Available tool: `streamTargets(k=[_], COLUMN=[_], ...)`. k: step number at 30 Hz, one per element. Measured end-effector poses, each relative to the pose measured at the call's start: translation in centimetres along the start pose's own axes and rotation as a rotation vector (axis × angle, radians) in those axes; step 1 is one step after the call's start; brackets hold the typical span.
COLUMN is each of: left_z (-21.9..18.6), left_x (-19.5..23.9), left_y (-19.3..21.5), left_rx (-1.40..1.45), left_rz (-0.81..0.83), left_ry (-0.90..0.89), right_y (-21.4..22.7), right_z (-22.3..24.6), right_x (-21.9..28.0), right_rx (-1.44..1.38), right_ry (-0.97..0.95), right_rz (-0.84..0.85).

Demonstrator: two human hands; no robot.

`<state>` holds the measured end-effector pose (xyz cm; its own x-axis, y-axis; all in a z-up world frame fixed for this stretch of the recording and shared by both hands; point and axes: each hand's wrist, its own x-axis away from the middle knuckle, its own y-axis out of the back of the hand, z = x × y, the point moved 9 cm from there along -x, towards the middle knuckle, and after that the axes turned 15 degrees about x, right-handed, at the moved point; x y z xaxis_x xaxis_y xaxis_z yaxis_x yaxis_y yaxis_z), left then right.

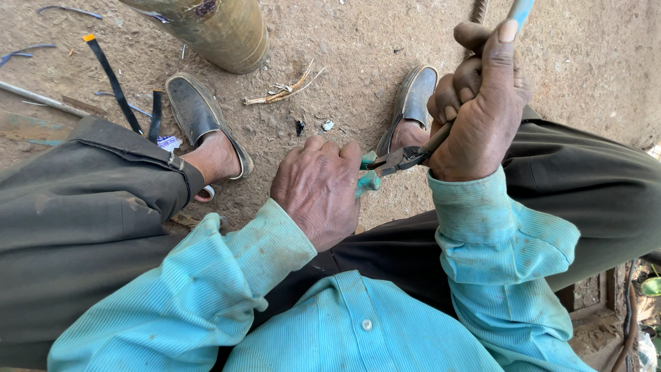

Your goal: The person sits on the ground and uses pliers to strip the outer insulation from a thick electrical cable, exposing the inner colored wires. The person repeatedly cuts and pulls away the insulation along the cable length.

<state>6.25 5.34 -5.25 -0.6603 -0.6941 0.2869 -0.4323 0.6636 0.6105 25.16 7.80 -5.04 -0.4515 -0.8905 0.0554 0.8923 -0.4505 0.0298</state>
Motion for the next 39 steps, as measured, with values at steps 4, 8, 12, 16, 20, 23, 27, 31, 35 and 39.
streamTargets(k=[4, 8, 12, 16, 20, 23, 27, 31, 35, 39], left_z=[0.7, 1.6, 1.4, 0.0, 0.0, 3.4, 12.6, 20.4, 22.2, 15.9], left_x=[-0.2, -0.3, -0.3, 0.0, 0.4, -0.8, -2.7, -3.0, -1.8, -5.0], left_y=[-0.3, -1.8, -3.5, -2.8, -1.8, -3.3, -7.9, -12.1, -14.6, -7.6], left_rx=[0.199, 0.362, 0.559, 0.655, 0.485, 0.662, 0.464, 0.053, -0.153, 0.114], left_rz=[-0.052, 0.036, 0.108, -0.051, -0.205, -0.183, 0.043, 0.289, 0.522, -0.003], left_ry=[-0.006, 0.068, 0.104, -0.062, -0.186, 0.051, 0.564, 0.733, 0.745, 0.414], right_y=[0.4, 0.7, 1.4, 0.8, 1.2, 0.9, 0.2, -0.8, -1.8, -2.6], right_z=[-0.6, -1.2, -2.1, -3.6, -4.4, -4.4, -4.4, -4.8, -4.8, -5.4], right_x=[0.0, 0.0, -0.3, -0.9, -1.2, -1.1, -0.5, -0.4, -0.3, 0.1], right_rx=[-0.144, -0.221, -0.289, -0.467, -0.505, -0.529, -0.530, -0.541, -0.618, -0.657], right_ry=[-0.078, -0.112, -0.156, -0.280, -0.330, -0.363, -0.388, -0.429, -0.415, -0.462], right_rz=[-0.003, -0.003, 0.001, 0.041, 0.004, 0.024, 0.054, 0.078, 0.150, 0.145])
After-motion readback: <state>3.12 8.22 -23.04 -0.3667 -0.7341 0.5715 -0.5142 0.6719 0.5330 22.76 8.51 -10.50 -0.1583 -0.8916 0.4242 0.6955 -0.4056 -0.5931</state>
